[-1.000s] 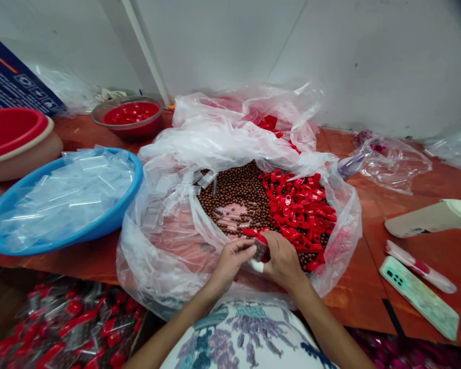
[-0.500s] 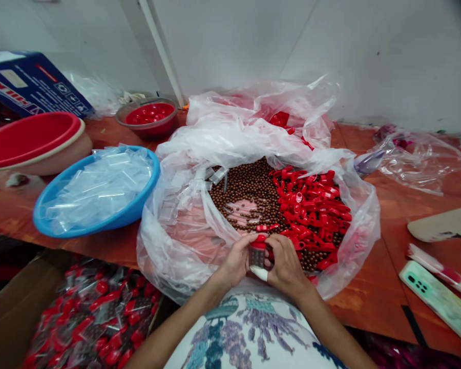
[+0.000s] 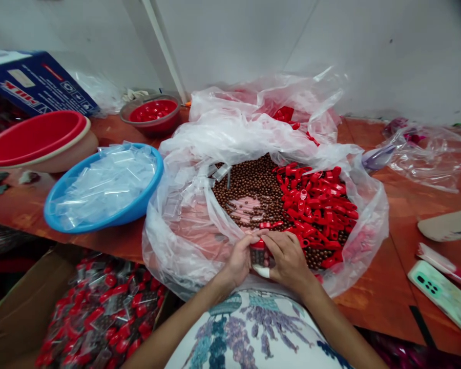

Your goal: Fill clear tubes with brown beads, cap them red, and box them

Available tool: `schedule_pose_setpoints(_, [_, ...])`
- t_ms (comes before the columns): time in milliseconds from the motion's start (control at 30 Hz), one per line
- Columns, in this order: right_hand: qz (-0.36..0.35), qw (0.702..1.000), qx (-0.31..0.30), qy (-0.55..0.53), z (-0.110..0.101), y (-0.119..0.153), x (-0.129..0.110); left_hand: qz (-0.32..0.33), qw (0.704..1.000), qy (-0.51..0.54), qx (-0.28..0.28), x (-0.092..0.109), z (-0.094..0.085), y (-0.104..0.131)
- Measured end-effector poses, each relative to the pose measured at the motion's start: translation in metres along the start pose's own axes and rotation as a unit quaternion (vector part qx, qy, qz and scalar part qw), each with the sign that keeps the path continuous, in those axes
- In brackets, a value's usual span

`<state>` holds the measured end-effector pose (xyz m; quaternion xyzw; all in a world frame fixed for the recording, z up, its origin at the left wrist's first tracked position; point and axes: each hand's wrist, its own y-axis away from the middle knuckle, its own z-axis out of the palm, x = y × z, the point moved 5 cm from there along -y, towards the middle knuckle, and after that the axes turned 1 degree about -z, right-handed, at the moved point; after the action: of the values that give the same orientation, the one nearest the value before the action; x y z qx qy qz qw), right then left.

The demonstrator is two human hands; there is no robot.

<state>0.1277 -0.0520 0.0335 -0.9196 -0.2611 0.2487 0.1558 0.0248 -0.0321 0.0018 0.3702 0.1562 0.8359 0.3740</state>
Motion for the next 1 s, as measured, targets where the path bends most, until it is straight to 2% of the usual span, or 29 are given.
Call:
schedule_pose_setpoints(67, [0.002,1.000,0.004,-0.003,0.002,0.001,0.000,0.010,1.000,-0.027,0.003,0.000,0.001,0.002])
schedule_pose_setpoints(133, [0.013,1.000,0.002,-0.015,0.004,0.004,0.000,0.055,0.993,-0.105,0.023,0.010,-0.002,0.006])
schedule_pose_setpoints(200, [0.020,0.999,-0.021,-0.027,0.008,0.007,-0.001,0.130,0.966,-0.214,0.066,0.032,-0.012,0.012])
schedule_pose_setpoints(233, [0.017,0.999,-0.041,-0.032,0.011,0.009,-0.002,0.174,0.943,-0.268,0.096,0.048,-0.020,0.017])
schedule_pose_setpoints(300, [0.006,0.996,-0.081,-0.034,0.017,0.012,-0.005,0.259,0.878,-0.366,0.166,0.086,-0.042,0.027])
schedule_pose_setpoints(333, [-0.002,0.995,-0.098,-0.035,0.019,0.013,-0.006,0.299,0.836,-0.412,0.204,0.108,-0.054,0.034])
schedule_pose_setpoints(400, [-0.020,0.991,-0.123,-0.041,0.021,0.013,-0.008,0.358,0.725,-0.514,0.285,0.150,-0.080,0.045])
schedule_pose_setpoints(467, [-0.033,0.989,-0.135,-0.052,0.022,0.012,-0.010,0.335,0.604,-0.629,0.357,0.181,-0.102,0.047])
schedule_pose_setpoints(533, [-0.025,0.989,-0.129,-0.063,0.022,0.010,-0.006,0.312,0.561,-0.665,0.382,0.201,-0.120,0.041])
schedule_pose_setpoints(600, [0.004,0.992,-0.106,-0.071,0.021,0.010,0.003,0.295,0.545,-0.682,0.389,0.211,-0.129,0.032])
schedule_pose_setpoints(667, [0.041,0.994,-0.074,-0.071,0.018,0.011,0.015,0.279,0.535,-0.699,0.384,0.212,-0.133,0.022])
schedule_pose_setpoints(833, [0.120,0.991,-0.039,-0.046,0.009,0.015,0.045,0.266,0.539,-0.721,0.345,0.204,-0.129,0.014])
schedule_pose_setpoints(933, [0.138,0.990,-0.037,-0.012,0.006,0.011,0.053,0.316,0.548,-0.695,0.341,0.203,-0.117,0.023])
schedule_pose_setpoints(1000, [0.133,0.990,-0.045,0.016,0.007,0.003,0.054,0.365,0.577,-0.658,0.318,0.201,-0.102,0.026])
